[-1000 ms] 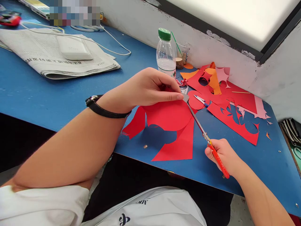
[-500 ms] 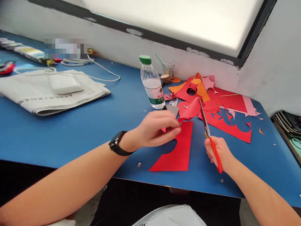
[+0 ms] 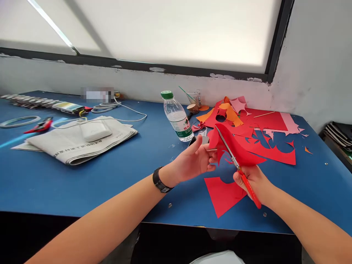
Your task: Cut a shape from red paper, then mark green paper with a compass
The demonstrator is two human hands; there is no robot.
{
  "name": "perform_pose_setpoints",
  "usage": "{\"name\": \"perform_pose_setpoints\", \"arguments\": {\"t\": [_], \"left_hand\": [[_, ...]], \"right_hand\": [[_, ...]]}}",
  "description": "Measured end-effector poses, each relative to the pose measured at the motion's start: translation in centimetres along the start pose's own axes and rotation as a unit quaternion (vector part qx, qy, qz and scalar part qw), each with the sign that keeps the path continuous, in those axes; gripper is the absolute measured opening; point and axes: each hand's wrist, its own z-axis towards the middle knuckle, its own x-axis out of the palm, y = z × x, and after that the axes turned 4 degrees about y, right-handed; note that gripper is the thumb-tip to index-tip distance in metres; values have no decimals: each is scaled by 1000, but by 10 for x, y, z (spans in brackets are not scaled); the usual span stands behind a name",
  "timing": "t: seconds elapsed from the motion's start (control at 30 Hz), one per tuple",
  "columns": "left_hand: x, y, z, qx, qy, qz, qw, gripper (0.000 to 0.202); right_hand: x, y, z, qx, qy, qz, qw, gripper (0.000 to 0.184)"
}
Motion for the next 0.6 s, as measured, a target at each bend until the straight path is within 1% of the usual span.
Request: {"name": "perform_pose_setpoints", "arguments": {"t": [0.07,0.13,0.17,0.23,0.33,0.37,0.47,0.5,0.6], "left_hand": [[2,2,1,13,-26,-12,1000,66],[5,5,2,41,-40,-15,998,60],[7,7,3,54,-36,-17,998,57],[10,9,5,70,-16,-17,997,58],[12,9,5,78,4,-9,997,61],[12,8,4,84,4,-12,996,58],[9,6,1,106,0,-30,994,39],[8,4,-1,112,0,-32,993,36],[4,2,-3,111,2,-26,993,35]], "right_hand": [[0,-1,-1,1,17,-16,1000,75],[0,-4,-3,17,27,-24,999,76],[1,-6,-3,29,27,-20,999,77],[1,-8,-3,50,31,-10,998,79],[0,-8,-1,53,34,-20,998,82],[0,-7,-1,50,36,-26,998,83],[-1,0,-2,42,47,-35,997,82],[-1,3,-2,40,51,-36,997,82],[-1,8,-4,36,66,-46,996,83]]}}
